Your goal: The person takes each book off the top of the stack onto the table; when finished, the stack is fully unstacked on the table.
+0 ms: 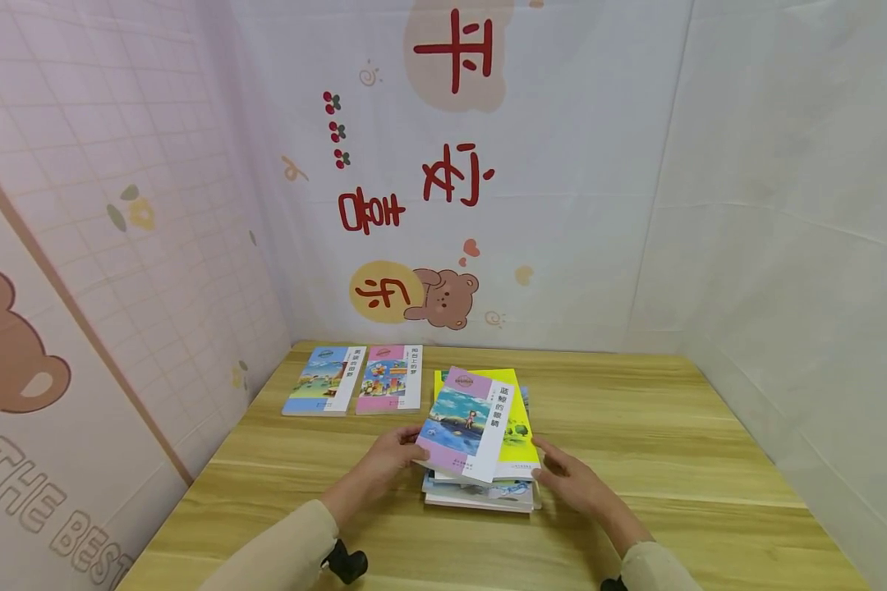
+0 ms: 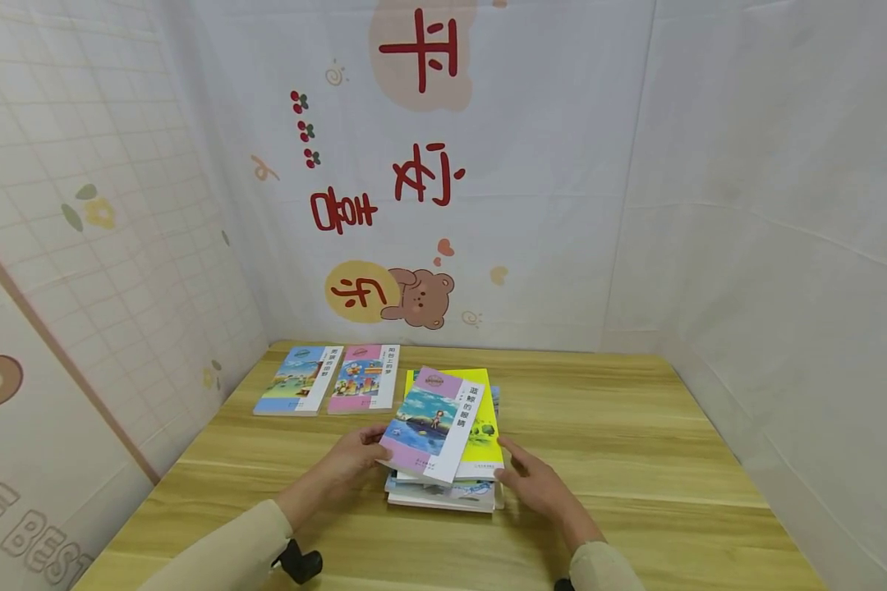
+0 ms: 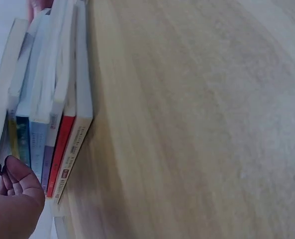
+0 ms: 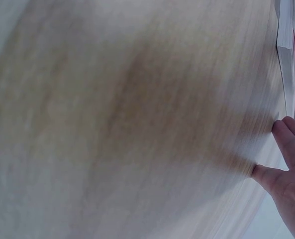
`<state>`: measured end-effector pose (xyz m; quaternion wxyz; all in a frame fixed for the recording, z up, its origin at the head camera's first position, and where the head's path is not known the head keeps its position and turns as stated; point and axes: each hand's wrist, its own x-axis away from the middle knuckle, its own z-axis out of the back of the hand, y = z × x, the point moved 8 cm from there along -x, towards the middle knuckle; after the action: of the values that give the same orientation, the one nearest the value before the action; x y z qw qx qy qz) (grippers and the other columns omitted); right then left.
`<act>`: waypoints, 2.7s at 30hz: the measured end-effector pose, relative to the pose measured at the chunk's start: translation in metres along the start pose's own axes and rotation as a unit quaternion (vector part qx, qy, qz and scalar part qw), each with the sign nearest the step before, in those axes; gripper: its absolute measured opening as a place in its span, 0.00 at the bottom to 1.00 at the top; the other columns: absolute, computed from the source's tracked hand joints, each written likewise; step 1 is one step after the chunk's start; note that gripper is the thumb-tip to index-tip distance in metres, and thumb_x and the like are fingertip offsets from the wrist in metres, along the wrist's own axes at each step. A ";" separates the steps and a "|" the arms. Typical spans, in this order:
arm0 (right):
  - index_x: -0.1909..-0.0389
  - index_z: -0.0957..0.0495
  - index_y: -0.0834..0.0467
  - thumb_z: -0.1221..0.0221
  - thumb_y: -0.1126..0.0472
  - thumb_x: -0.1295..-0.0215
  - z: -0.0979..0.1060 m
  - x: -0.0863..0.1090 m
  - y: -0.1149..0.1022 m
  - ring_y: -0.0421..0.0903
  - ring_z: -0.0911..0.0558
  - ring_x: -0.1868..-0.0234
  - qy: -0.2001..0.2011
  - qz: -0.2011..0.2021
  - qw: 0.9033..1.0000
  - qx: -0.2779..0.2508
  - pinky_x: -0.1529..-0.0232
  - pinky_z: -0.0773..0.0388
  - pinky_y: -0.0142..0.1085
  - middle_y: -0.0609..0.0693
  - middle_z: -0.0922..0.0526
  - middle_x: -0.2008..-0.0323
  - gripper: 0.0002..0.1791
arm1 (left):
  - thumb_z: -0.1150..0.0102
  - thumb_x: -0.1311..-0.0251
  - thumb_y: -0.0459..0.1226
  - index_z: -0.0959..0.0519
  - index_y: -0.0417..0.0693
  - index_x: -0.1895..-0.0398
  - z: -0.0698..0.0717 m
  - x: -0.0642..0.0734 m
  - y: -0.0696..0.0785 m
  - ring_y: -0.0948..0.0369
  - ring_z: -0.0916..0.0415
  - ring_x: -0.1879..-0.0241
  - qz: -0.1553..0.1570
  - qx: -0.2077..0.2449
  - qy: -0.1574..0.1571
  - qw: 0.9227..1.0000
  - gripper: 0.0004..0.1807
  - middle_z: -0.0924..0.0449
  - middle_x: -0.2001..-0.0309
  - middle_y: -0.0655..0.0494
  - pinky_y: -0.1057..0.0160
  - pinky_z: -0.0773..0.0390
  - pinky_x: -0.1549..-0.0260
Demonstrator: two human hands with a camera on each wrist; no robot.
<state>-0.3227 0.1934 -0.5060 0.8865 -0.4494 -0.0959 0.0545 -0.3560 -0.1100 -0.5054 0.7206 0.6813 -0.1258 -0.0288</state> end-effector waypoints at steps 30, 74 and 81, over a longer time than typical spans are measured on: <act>0.25 0.37 0.49 0.40 0.47 0.31 -0.002 0.000 0.000 0.67 0.34 0.32 0.002 -0.013 1.000 0.002 0.36 0.40 0.64 0.68 0.34 0.32 0.35 | 0.50 0.43 0.22 0.51 0.35 0.24 0.085 0.027 -0.001 0.60 0.20 0.64 -0.028 0.137 0.021 0.990 0.42 0.28 0.37 0.44 0.56 0.19 0.60; 0.26 0.37 0.49 0.40 0.47 0.31 0.000 0.002 -0.004 0.66 0.35 0.32 0.001 -0.006 1.000 -0.008 0.35 0.39 0.63 0.66 0.36 0.30 0.35 | 0.54 0.33 0.23 0.23 0.75 0.60 0.242 0.143 -0.049 0.60 0.19 0.60 0.003 0.162 0.040 0.986 0.29 0.19 0.57 0.59 0.59 0.16 0.60; 0.26 0.37 0.50 0.40 0.48 0.31 -0.001 0.004 -0.006 0.67 0.35 0.32 -0.001 -0.004 1.000 -0.011 0.36 0.39 0.64 0.67 0.36 0.30 0.35 | 0.51 0.36 0.25 0.42 0.52 0.25 0.259 0.142 -0.061 0.61 0.20 0.61 0.070 0.097 0.118 0.986 0.36 0.21 0.59 0.58 0.58 0.17 0.58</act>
<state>-0.3185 0.1904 -0.5013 0.8817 -0.4585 -0.0993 0.0499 -0.2676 -0.3966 -0.5355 0.6613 0.7359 -0.0900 0.1145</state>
